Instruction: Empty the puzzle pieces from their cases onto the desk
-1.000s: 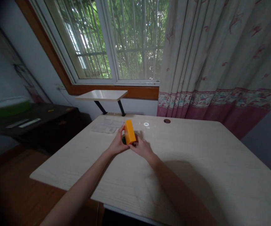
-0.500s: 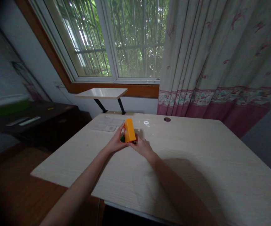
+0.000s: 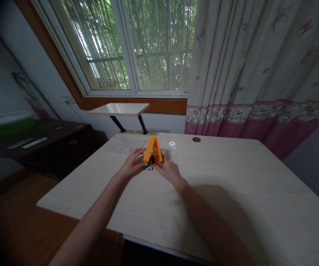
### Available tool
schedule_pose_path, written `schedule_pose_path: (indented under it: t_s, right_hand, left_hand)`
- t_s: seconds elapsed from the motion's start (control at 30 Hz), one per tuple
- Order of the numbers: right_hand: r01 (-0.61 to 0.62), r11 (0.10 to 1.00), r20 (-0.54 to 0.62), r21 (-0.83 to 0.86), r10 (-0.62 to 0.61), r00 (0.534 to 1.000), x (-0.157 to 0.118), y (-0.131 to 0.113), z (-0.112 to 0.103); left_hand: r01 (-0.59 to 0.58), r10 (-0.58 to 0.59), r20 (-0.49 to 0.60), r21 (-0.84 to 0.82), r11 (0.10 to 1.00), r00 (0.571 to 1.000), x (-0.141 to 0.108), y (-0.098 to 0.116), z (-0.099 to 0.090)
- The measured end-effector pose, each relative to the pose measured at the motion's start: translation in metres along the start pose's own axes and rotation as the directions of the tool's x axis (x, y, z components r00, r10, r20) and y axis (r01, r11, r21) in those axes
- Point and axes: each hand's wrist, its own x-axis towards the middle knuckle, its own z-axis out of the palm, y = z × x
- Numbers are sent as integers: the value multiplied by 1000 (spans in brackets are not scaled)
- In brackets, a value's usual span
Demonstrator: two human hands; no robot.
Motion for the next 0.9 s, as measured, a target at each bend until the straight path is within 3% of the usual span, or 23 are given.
schedule_pose_path:
  t_s: [0.27,0.4,0.57,0.7,0.9]
  right_hand:
    - [-37,998,-54,47,39,998,1,-1,-2]
    - [-37,999,-109,-34,33,993,1,-1,-3]
    - [-70,988,-96,-137,57,994,1,-3,-6]
    - [10,994,-76,-111,-19,997,1,0,-9]
    - [104,994,-47,-21,-105,993,2,5,-9]
  left_hand:
    - [35,-35,-45,-5,999,998,-1,5,-11]
    - [59,-61,-76,-26,998,995,-3,4,-11]
    - [188,-184,-199,2,982,963,-5,-6,-10]
    - [264,-273,-284,-70,962,919,-5,-13,-9]
    - [256,-333,-320,-260,931,887,-4,-4,-4]
